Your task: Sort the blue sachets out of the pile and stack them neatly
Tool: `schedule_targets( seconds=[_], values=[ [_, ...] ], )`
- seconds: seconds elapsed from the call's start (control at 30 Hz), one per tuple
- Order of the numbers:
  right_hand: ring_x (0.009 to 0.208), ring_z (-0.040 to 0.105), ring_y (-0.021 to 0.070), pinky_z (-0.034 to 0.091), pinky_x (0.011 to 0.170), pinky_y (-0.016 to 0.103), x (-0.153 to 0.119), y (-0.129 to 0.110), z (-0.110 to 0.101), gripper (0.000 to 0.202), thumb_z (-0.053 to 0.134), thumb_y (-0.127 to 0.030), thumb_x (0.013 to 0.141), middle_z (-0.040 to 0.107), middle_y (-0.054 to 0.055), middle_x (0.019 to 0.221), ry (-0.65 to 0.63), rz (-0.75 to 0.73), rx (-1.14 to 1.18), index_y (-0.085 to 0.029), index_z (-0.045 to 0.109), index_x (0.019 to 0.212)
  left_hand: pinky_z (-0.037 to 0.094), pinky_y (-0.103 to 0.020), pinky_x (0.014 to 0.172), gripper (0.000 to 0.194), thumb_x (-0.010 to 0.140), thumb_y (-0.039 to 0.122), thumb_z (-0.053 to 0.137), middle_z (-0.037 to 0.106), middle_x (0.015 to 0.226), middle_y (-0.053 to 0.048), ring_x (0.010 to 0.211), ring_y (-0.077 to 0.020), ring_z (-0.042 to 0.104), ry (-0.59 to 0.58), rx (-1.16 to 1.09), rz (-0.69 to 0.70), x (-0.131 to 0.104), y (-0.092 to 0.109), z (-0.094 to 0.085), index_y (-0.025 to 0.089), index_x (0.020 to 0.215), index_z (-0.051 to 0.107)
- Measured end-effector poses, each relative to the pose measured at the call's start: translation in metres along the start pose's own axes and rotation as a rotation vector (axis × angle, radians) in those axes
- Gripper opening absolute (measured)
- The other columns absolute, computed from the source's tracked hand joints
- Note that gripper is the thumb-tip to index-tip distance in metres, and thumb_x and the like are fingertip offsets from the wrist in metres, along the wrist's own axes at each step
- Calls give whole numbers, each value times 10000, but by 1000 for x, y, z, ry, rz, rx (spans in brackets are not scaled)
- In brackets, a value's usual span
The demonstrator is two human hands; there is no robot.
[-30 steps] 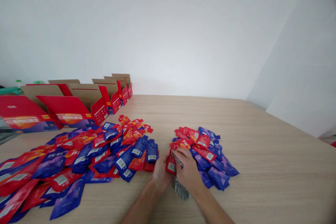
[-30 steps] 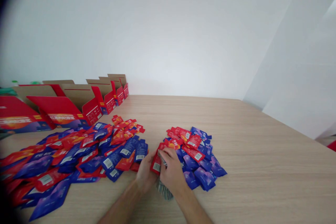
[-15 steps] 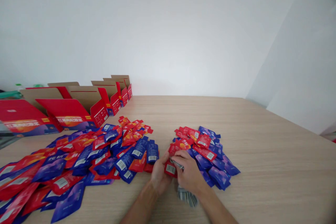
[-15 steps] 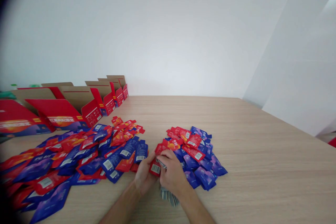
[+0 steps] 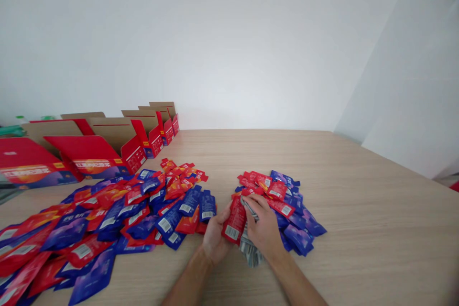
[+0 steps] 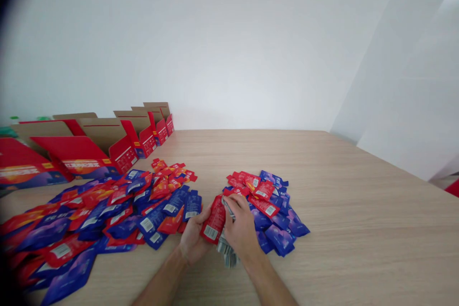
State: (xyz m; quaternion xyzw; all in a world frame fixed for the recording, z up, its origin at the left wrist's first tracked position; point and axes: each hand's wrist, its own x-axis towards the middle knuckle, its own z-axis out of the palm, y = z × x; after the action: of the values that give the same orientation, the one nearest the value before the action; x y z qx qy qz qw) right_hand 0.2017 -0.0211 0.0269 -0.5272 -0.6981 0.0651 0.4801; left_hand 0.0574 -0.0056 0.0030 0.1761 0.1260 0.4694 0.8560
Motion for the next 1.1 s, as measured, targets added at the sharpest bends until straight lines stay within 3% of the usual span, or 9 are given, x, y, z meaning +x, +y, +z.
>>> schedule_targets(
  seconds=[0.1,0.23,0.37,0.5,0.6,0.73,0.83,0.97,1.1],
  values=[
    [1110,569,238,477,990,418,0,4,0,304,471,-225,934,616,108,1186,95,13,-30,-215,666,1167,438,-364,978,411,904,255,556,691,1168,-85,1052,-235,649,6,12,-2,0,0,1,192,1310,556],
    [1059,584,234,485,966,424,1,5,-2,288,479,-174,908,655,90,1123,-34,-75,7,-227,698,1087,446,-364,973,366,903,276,561,701,1137,-86,1023,-228,660,32,21,-11,-1,0,0,179,1254,595],
    [1066,572,237,464,968,440,1,-3,-3,330,455,-129,891,655,98,1143,-16,-79,-4,-215,689,1107,469,-353,943,345,896,298,574,707,1107,-75,978,-217,670,60,20,-12,1,0,0,191,1221,615],
    [1001,588,215,467,921,387,-5,-19,-3,364,468,-84,843,687,72,1074,-236,-180,34,-229,695,1087,513,-296,829,280,902,272,553,730,941,-57,789,-162,678,113,-41,15,3,4,0,166,1142,651],
    [900,604,192,448,911,362,-10,-30,-2,320,488,-79,826,707,40,962,-385,-233,80,-239,710,992,531,-308,793,298,895,305,545,730,941,-99,806,-189,683,105,9,-32,2,7,2,117,1089,670],
    [926,591,194,435,903,345,-10,-30,-2,294,497,-68,815,695,39,982,-363,-163,96,-227,696,962,524,-333,854,357,834,262,576,720,1061,-100,958,-230,675,135,136,82,4,1,7,129,1155,655],
    [968,579,202,447,879,326,-9,-25,-1,316,496,-47,800,683,53,1009,-291,-80,103,-221,697,970,484,-341,937,463,762,165,572,710,1132,-61,1077,-243,630,239,364,264,6,2,6,174,1221,639],
    [925,591,206,457,841,315,-11,-20,3,309,497,-14,768,683,51,923,-285,-28,66,-216,705,875,297,-388,1129,548,707,94,561,596,1350,-43,1307,-274,454,339,974,507,7,18,-2,223,1231,654],
    [919,594,209,462,824,310,-13,-16,7,320,492,3,750,680,50,900,-279,-4,16,-217,704,841,130,-443,1193,628,710,43,540,420,1509,-37,1431,-280,272,421,1537,779,8,36,-16,275,1289,614]
  ],
)
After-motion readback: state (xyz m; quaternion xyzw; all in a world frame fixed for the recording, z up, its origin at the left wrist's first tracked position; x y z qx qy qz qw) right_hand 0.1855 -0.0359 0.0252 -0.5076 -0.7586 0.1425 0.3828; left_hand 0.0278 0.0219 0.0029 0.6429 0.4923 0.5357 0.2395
